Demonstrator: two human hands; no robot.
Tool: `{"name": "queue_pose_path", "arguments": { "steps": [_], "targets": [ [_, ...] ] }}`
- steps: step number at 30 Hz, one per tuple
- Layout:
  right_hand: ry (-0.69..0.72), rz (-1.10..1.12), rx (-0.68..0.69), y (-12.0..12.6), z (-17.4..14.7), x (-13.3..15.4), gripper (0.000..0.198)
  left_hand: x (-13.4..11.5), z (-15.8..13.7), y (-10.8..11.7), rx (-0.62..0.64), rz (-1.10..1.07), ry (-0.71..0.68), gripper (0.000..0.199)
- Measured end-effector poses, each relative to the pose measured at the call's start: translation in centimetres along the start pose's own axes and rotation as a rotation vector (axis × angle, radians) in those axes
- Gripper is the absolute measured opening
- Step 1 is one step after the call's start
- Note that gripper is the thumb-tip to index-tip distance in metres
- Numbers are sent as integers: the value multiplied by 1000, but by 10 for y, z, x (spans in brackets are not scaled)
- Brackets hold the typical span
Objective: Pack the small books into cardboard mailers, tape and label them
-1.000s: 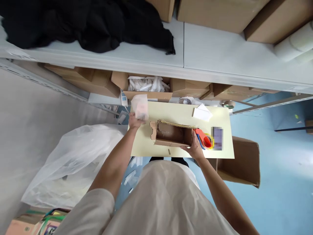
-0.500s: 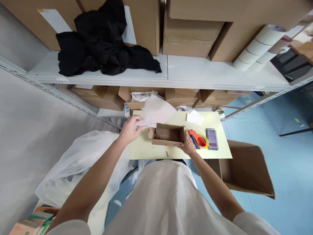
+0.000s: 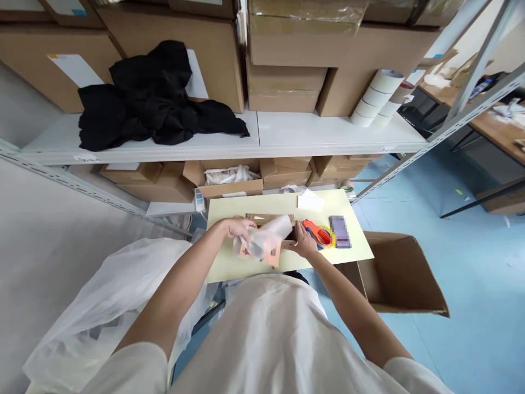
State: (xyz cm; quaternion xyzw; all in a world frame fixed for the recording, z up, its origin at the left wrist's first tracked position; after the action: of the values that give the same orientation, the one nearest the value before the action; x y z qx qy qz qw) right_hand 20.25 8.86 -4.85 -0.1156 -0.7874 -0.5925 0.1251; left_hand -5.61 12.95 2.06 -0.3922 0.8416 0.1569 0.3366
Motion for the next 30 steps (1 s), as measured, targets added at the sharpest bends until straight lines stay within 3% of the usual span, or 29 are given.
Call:
{"name": "queue_pose_path", "arguments": {
  "steps": [2,4,8,14,16,21,26,30],
  "targets": [
    [1,-14,2,1,0,-2,99,7,-9,-6,130,-24,24,50],
    [5,-27,4,3,-1,-3,100,11,-13,-10,155,-59,32,53],
    [-15,-35,25,4,0,-3,108,9,2,-6,-21,-179,8,53],
    [-63,-62,39,3,3,2,104,-3,29,13,-273,-316,-138,49],
    [-73,-75,41,4,4,4,102,-4,33,19,-379,-241,-199,52],
    [-88,-85,33,4,4,6,101,-7,44,29,-680,253,-258,52],
    [-95,-90,21,4,5,6,90,-4,58,17,-673,435,-269,44],
    [-92,-79,34,6,6,11,98,-2,58,-1,-679,594,-294,38]
  ]
}}
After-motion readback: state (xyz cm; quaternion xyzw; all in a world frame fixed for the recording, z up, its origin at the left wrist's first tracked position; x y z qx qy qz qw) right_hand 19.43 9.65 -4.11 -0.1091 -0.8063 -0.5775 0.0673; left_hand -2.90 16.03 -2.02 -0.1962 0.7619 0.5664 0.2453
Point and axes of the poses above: each hand's wrist, its own z-axis towards the middle knuckle, its own y-axis out of the back of the hand, x = y × z, the point moved 4 cm from there along z, towards the middle knuckle, and after that the axes turned 2 degrees about -x, right-handed, at the moved point
